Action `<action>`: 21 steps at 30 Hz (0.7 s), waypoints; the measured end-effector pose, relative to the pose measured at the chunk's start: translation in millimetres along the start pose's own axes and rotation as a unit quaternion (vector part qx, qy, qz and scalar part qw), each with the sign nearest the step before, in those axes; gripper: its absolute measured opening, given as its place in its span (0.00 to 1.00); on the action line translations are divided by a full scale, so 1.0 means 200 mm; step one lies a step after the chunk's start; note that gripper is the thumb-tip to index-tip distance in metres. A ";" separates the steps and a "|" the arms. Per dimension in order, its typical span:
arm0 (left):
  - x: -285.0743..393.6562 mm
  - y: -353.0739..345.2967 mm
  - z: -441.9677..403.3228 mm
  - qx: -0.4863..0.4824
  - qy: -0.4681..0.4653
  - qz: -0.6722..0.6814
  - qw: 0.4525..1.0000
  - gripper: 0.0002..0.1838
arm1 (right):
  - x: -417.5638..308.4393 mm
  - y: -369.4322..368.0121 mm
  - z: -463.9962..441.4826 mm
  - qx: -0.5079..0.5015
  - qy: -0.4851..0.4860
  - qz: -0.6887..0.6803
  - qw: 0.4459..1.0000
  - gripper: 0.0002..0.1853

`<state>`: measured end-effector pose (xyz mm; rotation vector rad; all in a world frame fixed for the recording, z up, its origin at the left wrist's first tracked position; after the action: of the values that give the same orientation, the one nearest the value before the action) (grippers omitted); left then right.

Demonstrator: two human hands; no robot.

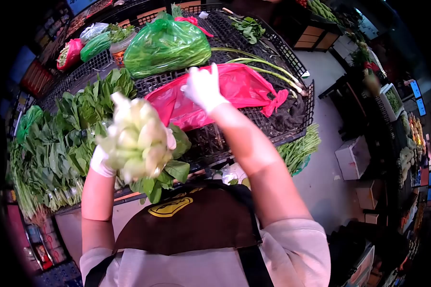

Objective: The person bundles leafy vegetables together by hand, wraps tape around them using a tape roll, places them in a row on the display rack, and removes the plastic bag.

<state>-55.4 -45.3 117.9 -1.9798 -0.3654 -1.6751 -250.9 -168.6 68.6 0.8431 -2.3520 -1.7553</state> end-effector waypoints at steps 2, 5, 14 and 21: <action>0.07 -0.01 0.08 -0.056 0.063 0.381 0.921 0.48 | 0.11 -0.01 0.03 -0.092 -0.084 -0.189 0.974 0.29; 0.34 -0.02 0.47 0.164 0.014 0.279 0.946 0.41 | 0.12 -0.15 0.16 -0.208 -0.130 -0.349 0.905 0.39; 0.48 -0.09 0.67 0.312 0.191 -0.784 0.501 0.26 | -0.60 -0.77 0.35 -0.176 0.331 0.183 0.909 0.27; 0.02 0.06 0.67 0.072 0.212 -0.878 0.423 0.17 | -0.27 -0.19 0.14 -0.264 -0.113 -0.466 0.837 0.11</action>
<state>63.1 18.2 105.0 -0.1682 -2.8399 -2.6109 -202.2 -125.9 38.2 1.9249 -1.3842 -2.7581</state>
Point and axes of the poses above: each hand's wrist, its own z-axis away from the middle knuckle, its own y-axis out of the back of the hand, x = y × z, the point moved 2 cm from there along -z, towards the middle knuckle, and after that the axes turned 6 degrees about y, right-handed, at the moved point
